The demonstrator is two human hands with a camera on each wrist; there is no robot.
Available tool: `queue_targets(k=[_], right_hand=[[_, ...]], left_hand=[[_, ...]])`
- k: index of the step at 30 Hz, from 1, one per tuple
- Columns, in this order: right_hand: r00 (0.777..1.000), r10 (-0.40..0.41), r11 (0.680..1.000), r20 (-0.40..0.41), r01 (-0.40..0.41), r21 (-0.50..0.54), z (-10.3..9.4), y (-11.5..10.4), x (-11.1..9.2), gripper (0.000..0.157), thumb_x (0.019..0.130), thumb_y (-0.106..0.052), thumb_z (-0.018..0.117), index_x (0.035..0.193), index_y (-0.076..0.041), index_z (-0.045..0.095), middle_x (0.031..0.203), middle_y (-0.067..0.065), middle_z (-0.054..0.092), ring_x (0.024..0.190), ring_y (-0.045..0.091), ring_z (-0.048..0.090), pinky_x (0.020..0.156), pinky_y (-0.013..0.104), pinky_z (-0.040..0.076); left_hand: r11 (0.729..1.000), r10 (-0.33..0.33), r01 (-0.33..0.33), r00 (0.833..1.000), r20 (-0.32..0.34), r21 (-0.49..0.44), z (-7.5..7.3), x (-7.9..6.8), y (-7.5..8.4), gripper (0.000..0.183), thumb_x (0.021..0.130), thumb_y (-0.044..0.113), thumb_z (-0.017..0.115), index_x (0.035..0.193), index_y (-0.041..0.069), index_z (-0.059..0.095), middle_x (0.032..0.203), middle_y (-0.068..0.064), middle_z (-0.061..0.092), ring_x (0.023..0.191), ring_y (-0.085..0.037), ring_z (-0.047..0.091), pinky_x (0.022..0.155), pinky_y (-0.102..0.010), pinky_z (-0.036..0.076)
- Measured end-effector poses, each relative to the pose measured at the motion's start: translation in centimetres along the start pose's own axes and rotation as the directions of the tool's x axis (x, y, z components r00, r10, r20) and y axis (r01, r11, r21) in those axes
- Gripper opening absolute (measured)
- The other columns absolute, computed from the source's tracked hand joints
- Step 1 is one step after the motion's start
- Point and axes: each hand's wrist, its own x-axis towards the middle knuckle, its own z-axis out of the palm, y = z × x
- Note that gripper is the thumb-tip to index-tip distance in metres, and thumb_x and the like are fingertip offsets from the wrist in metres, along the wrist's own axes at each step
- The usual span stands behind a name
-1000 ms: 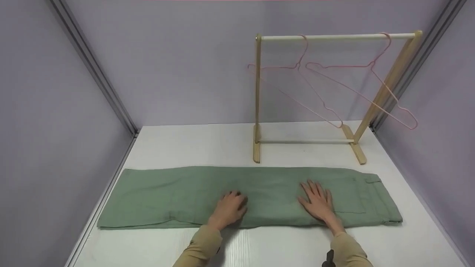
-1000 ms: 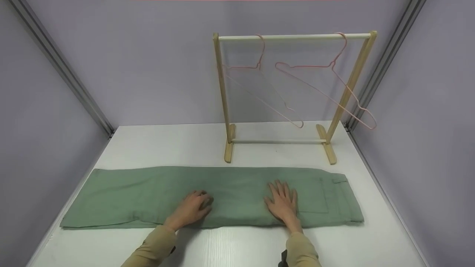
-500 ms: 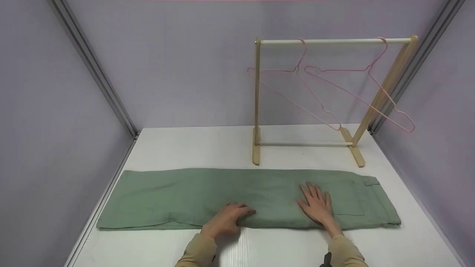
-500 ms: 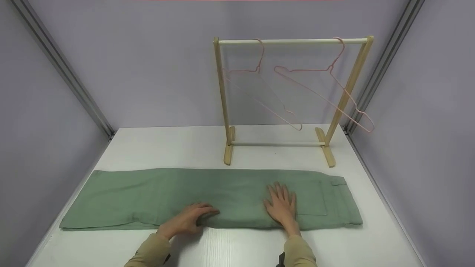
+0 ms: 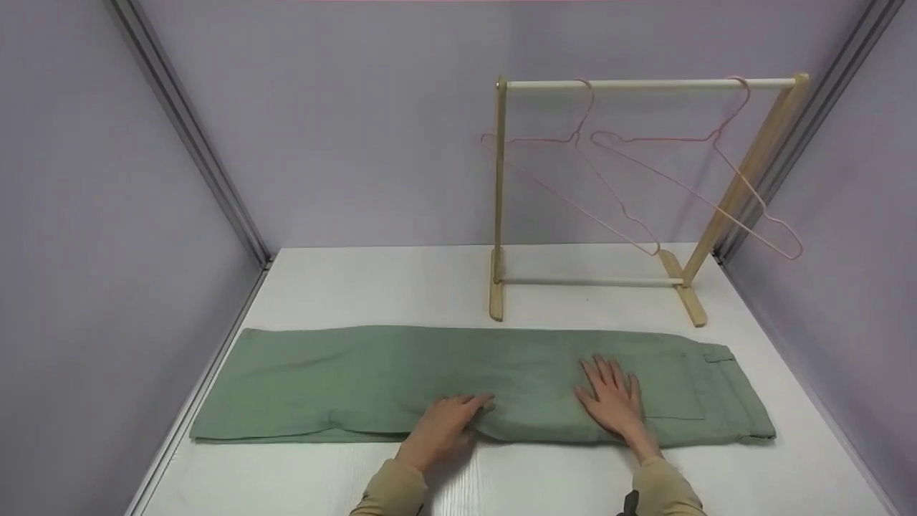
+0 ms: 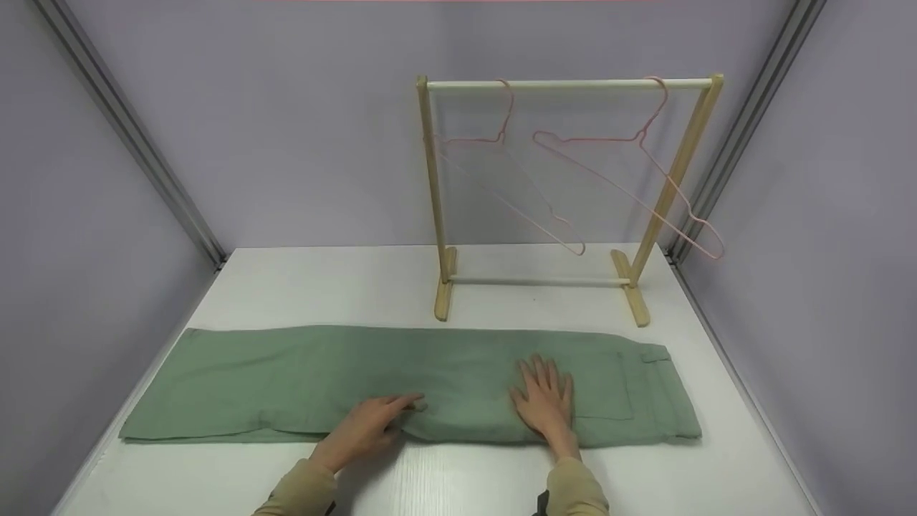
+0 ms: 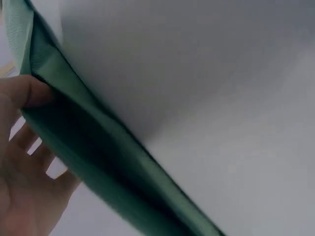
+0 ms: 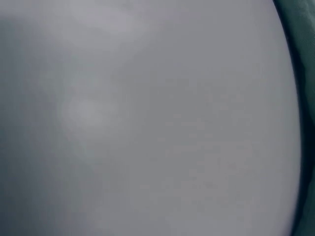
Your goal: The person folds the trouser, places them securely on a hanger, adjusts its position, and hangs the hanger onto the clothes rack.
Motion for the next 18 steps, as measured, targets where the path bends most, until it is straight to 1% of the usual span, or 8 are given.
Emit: queue_targets(k=[2,3,6,8,9,10,12,18], right_hand=[[0.999,0.018,1.000,0.028,-0.017,-0.019,0.0,-0.1,-0.1,0.061,0.102,-0.033,0.054,0.154,-0.006,0.038,0.164,0.023,0.025,0.152,0.049,0.015,0.119,0.071,0.000],[0.999,0.025,0.999,0.039,-0.023,-0.028,0.0,-0.1,-0.1,0.061,0.102,-0.033,0.053,0.155,-0.006,0.037,0.165,0.023,0.024,0.153,0.049,0.014,0.119,0.071,0.000],[0.998,0.033,0.999,0.052,-0.031,-0.042,0.0,-0.3,-0.3,0.061,0.103,-0.033,0.053,0.155,-0.006,0.036,0.165,0.023,0.023,0.153,0.049,0.013,0.119,0.071,0.000],[0.998,0.038,0.998,0.052,-0.036,-0.044,0.1,-0.2,-0.3,0.061,0.103,-0.033,0.053,0.155,-0.006,0.036,0.165,0.023,0.023,0.153,0.049,0.013,0.119,0.071,0.000],[0.998,0.040,0.998,0.052,-0.038,-0.045,0.0,-0.2,-0.3,0.062,0.103,-0.034,0.053,0.155,-0.006,0.036,0.165,0.023,0.023,0.153,0.049,0.013,0.119,0.071,0.000],[0.998,0.044,0.998,0.053,-0.041,-0.046,0.1,-0.2,-0.3,0.062,0.103,-0.034,0.053,0.155,-0.006,0.036,0.165,0.023,0.023,0.153,0.049,0.013,0.119,0.071,-0.001],[0.998,0.041,0.998,0.040,-0.039,-0.040,0.1,-0.1,-0.3,0.062,0.102,-0.034,0.054,0.155,-0.006,0.037,0.165,0.023,0.024,0.153,0.049,0.014,0.120,0.071,0.000],[1.000,-0.002,1.000,-0.031,0.002,-0.002,0.3,0.0,-0.1,0.060,0.100,-0.032,0.058,0.150,-0.003,0.042,0.161,0.026,0.031,0.150,0.051,0.019,0.119,0.071,0.002]], left_hand=[[1.000,-0.031,0.030,0.991,-0.127,-0.008,0.5,0.1,0.3,0.048,0.083,0.006,0.079,0.126,0.017,0.061,0.110,0.001,0.072,0.096,-0.020,0.070,0.081,-0.041,0.057],[0.999,-0.043,0.044,0.978,-0.204,-0.004,0.8,0.1,0.5,0.041,0.082,0.005,0.079,0.117,0.017,0.062,0.104,0.002,0.071,0.091,-0.018,0.068,0.078,-0.039,0.056],[0.999,-0.039,0.052,0.897,-0.440,0.017,1.4,0.3,1.1,0.034,0.073,-0.003,0.082,0.087,0.016,0.057,0.075,0.006,0.059,0.065,-0.006,0.051,0.060,-0.023,0.044],[0.998,-0.046,0.065,0.856,-0.515,0.018,1.3,0.3,1.5,0.039,0.068,-0.003,0.084,0.074,0.015,0.049,0.062,0.008,0.045,0.057,-0.002,0.033,0.053,-0.017,0.029],[0.997,-0.053,0.071,0.843,-0.536,0.013,1.2,0.4,1.6,0.042,0.066,-0.002,0.085,0.070,0.015,0.047,0.058,0.010,0.040,0.056,-0.001,0.026,0.052,-0.016,0.023],[0.997,-0.066,0.079,0.838,-0.541,0.002,1.1,0.4,1.7,0.043,0.065,0.000,0.086,0.067,0.015,0.046,0.056,0.011,0.036,0.056,0.000,0.021,0.052,-0.016,0.018],[0.992,-0.112,0.124,0.850,-0.514,-0.012,0.9,0.4,2.0,0.043,0.068,0.006,0.086,0.063,0.015,0.044,0.056,0.013,0.028,0.055,0.000,0.018,0.052,-0.017,0.014],[0.963,-0.199,0.262,0.854,-0.482,0.067,1.0,0.7,3.0,0.048,0.077,0.023,0.083,0.055,0.015,0.042,0.054,0.010,0.022,0.053,-0.006,0.017,0.046,-0.022,0.015]])
